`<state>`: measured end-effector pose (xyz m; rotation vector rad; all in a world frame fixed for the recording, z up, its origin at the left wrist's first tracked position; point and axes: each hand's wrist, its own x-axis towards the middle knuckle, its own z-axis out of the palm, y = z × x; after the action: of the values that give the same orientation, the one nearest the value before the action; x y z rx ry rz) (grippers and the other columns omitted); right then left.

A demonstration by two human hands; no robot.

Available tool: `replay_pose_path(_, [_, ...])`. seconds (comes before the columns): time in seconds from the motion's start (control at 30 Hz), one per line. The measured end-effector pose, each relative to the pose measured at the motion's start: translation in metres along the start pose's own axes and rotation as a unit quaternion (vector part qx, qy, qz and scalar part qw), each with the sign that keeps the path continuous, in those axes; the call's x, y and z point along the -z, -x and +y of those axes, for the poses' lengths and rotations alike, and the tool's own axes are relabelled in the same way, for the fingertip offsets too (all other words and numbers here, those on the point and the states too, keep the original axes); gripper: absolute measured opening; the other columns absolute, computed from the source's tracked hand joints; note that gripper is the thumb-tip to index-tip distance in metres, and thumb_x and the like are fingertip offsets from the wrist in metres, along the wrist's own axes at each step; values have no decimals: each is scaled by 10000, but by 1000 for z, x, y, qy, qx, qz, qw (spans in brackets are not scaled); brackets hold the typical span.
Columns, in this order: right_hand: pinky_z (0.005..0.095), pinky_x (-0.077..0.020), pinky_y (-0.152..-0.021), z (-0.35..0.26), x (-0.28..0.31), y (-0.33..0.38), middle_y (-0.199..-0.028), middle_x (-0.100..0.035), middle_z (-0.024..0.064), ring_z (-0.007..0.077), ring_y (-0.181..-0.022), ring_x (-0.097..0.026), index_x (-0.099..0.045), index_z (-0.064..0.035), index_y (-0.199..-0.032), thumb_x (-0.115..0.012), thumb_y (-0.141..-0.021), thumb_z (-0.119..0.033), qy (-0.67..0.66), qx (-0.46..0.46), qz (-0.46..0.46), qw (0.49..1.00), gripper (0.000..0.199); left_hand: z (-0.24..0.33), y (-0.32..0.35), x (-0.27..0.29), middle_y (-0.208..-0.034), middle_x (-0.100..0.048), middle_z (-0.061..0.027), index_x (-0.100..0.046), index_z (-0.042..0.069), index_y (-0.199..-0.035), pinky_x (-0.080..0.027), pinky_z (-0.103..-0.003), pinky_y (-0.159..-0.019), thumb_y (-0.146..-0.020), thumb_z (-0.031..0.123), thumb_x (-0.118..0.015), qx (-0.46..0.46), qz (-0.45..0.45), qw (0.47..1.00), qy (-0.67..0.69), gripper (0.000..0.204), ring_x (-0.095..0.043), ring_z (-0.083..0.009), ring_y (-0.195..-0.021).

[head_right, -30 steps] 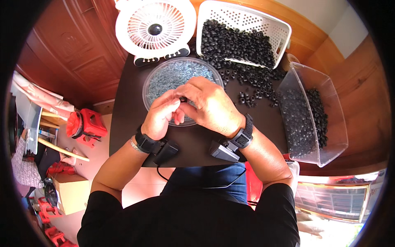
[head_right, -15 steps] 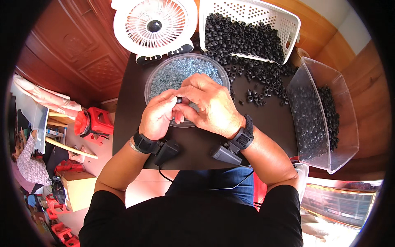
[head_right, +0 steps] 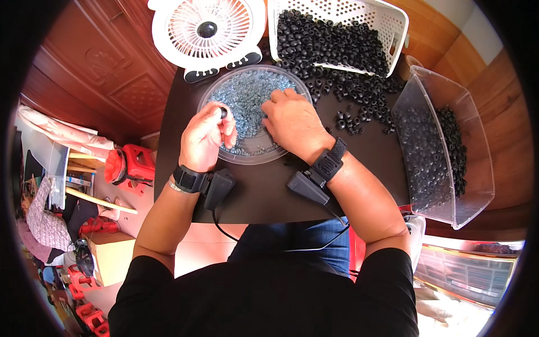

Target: Assembling small plastic components by inserting blue plastic pieces into black plastic housings at a workbench.

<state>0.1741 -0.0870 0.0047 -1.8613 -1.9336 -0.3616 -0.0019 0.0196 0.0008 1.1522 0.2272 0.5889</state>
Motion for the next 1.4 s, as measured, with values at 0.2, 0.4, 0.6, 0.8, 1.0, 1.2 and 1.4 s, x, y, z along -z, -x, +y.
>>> replay_pose_path(0.2, [379,-471,-753,2,-8,-5,-808,-589,87,269,-837,-574,-619,-63,-779,-637,-764,-144,11,-1,-5,1000,84,0,1,-1,-701,-493,-50,-506,34,-883,-402,-274,-573,-951,245,-437,14,10,1000,-13,233,-498,-170,-607])
replay_pose_path(0.4, [382,-480,-733,9,-13,-5,-793,-615,114,297,-802,-598,-617,-41,-785,-629,-768,-116,-99,-28,50,993,78,0,1,-1,-676,-440,-28,-500,40,-875,-394,-269,-558,-953,254,-440,27,-8,1000,11,236,-475,-158,-594])
replay_pose_path(0.6, [244,-488,-679,10,-11,-3,-826,-676,44,126,-738,-632,-649,-8,-895,-642,-819,-29,-464,-224,42,856,79,1,2,-8,-680,-434,-26,-501,36,-891,-392,-267,-553,-946,262,-442,32,-3,999,-27,239,-466,-149,-588])
replay_pose_path(0.8, [240,-497,-728,4,-2,-6,-865,-670,58,102,-787,-617,-624,11,-953,-624,-859,-12,-673,-216,44,705,97,-1,5,-11,-686,-454,-33,-512,20,-925,-402,-267,-556,-937,262,-455,62,-17,997,-37,249,-486,-145,-609])
replay_pose_path(1.0, [249,-506,-761,-17,3,-3,-879,-667,60,116,-823,-627,-620,6,-964,-623,-863,0,-710,-190,62,675,102,-7,7,-15,-691,-459,-40,-531,12,-976,-411,-272,-561,-960,259,-428,64,-46,997,-24,269,-496,-154,-631])
replay_pose_path(1.2, [250,-502,-760,-28,1,-1,-883,-661,43,106,-816,-623,-629,-9,-960,-609,-865,32,-696,-169,107,690,105,-9,9,-20,-717,-459,-40,-527,7,-1053,-424,-274,-561,-968,234,-412,75,-43,996,18,268,-480,-147,-627])
replay_pose_path(1.4, [239,-504,-697,-37,9,1,-853,-668,63,96,-771,-620,-651,-24,-934,-636,-841,19,-542,-116,133,822,104,-9,10,-25,-688,-482,-28,-544,20,-963,-427,-270,-567,-971,278,-432,56,-17,997,54,281,-508,-145,-615])
